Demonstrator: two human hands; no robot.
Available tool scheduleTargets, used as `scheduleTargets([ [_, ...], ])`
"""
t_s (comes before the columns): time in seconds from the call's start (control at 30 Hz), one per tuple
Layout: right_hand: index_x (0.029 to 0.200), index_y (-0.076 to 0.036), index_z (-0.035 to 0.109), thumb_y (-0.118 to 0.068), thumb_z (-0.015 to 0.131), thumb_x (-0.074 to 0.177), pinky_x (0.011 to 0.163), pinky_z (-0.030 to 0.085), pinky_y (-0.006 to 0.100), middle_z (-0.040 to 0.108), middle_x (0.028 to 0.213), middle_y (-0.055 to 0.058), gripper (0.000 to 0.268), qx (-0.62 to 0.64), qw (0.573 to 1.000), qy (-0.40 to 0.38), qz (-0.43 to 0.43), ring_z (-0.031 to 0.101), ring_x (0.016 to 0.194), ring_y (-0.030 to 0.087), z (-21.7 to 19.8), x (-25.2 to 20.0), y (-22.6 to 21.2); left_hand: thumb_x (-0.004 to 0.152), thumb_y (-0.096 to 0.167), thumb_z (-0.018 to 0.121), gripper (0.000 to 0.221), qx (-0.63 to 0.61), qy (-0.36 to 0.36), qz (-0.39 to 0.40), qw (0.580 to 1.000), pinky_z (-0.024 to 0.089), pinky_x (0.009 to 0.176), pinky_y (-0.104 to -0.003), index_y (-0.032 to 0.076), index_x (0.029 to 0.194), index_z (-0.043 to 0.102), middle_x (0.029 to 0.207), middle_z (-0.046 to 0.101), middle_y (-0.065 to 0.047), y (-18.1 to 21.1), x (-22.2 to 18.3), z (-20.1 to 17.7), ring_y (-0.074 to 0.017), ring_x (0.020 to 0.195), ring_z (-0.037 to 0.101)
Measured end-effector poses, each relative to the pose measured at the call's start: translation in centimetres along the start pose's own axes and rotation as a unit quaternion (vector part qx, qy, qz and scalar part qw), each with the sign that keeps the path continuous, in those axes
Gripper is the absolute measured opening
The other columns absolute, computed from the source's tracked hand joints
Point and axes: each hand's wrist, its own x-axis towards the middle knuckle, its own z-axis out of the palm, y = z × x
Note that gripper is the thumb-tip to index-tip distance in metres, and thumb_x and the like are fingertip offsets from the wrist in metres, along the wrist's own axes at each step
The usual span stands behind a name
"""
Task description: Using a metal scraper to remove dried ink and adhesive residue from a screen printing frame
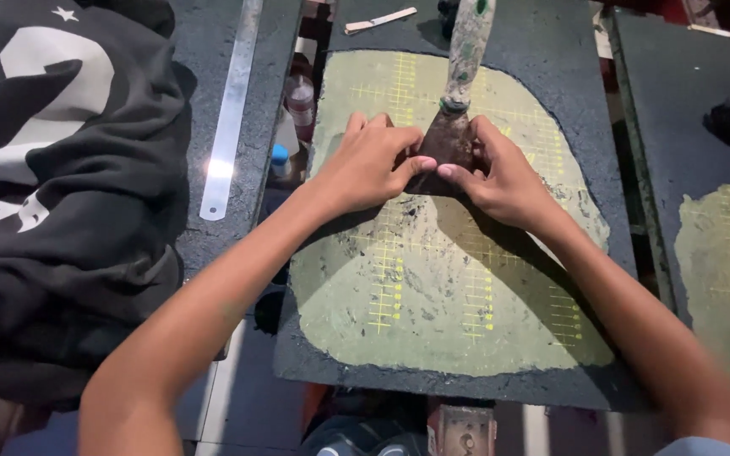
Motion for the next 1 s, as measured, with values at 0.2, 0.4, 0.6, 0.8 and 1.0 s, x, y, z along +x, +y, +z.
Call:
scheduleTargets([
  [0.2, 0.113, -0.002, 0.041, -0.019, 0.074, 0.097, 0.074, 0.052, 0.052, 0.053, 0.090, 0.031, 0.040, -0.054, 0.998, -0.018, 0.012, 0.060, 0.083, 0.041, 0.1, -0.3, -2.3, 0.095, 0.042, 0.068, 0.028, -0.003, -0.043, -0.001, 0.999, 0.034, 0.087, -0.047, 0.016, 0.089, 0.065, 0.076, 0.069, -0.009, -0.2, 0.8, -0.1, -0.0339, 0.088, 0.062],
  [0.4, 0.109, -0.004, 0.043, -0.019, 0.072, 0.099, 0.068, 0.052, 0.048, 0.055, 0.080, 0.025, 0.034, -0.056, 0.998, -0.021, 0.008, 0.061, 0.076, 0.037, 0.0, -0.8, -2.0, 0.094, 0.039, 0.070, 0.025, -0.020, -0.069, -0.021, 0.997, 0.032, 0.090, -0.046, 0.016, 0.085, 0.066, 0.073, 0.069, -0.006, 1.1, 0.3, -1.2, -0.0294, 0.082, 0.063],
  [0.6, 0.108, -0.006, 0.045, -0.016, 0.069, 0.103, 0.067, 0.043, 0.026, 0.051, 0.075, 0.003, 0.026, 0.120, 0.991, 0.007, -0.066, 0.053, 0.072, 0.015, 0.4, -0.7, -0.3, 0.101, 0.033, 0.061, 0.021, -0.076, -0.011, -0.024, 0.997, 0.031, 0.084, -0.042, 0.015, 0.090, 0.065, 0.071, 0.066, -0.003, 0.7, 0.5, 0.0, -0.0272, 0.078, 0.061],
  [0.8, 0.107, -0.005, 0.043, -0.010, 0.070, 0.101, 0.074, 0.051, 0.030, 0.056, 0.079, 0.005, 0.028, 0.122, 0.989, -0.010, -0.083, 0.060, 0.079, 0.014, -1.0, -0.6, 1.7, 0.101, 0.034, 0.062, 0.024, -0.076, 0.019, -0.020, 0.997, 0.030, 0.082, -0.040, 0.015, 0.088, 0.062, 0.072, 0.063, -0.003, 1.1, 0.4, 0.4, -0.0289, 0.080, 0.060],
  [1.0, 0.120, 0.001, 0.051, -0.007, 0.073, 0.096, 0.088, 0.057, 0.042, 0.068, 0.102, 0.016, 0.033, 0.114, 0.990, -0.038, -0.077, 0.065, 0.102, 0.020, -1.3, -0.9, 0.0, 0.094, 0.040, 0.068, 0.025, -0.024, -0.034, 0.001, 0.999, 0.030, 0.083, -0.043, 0.020, 0.081, 0.061, 0.069, 0.062, 0.000, 0.4, 1.2, 0.7, -0.0295, 0.082, 0.060],
])
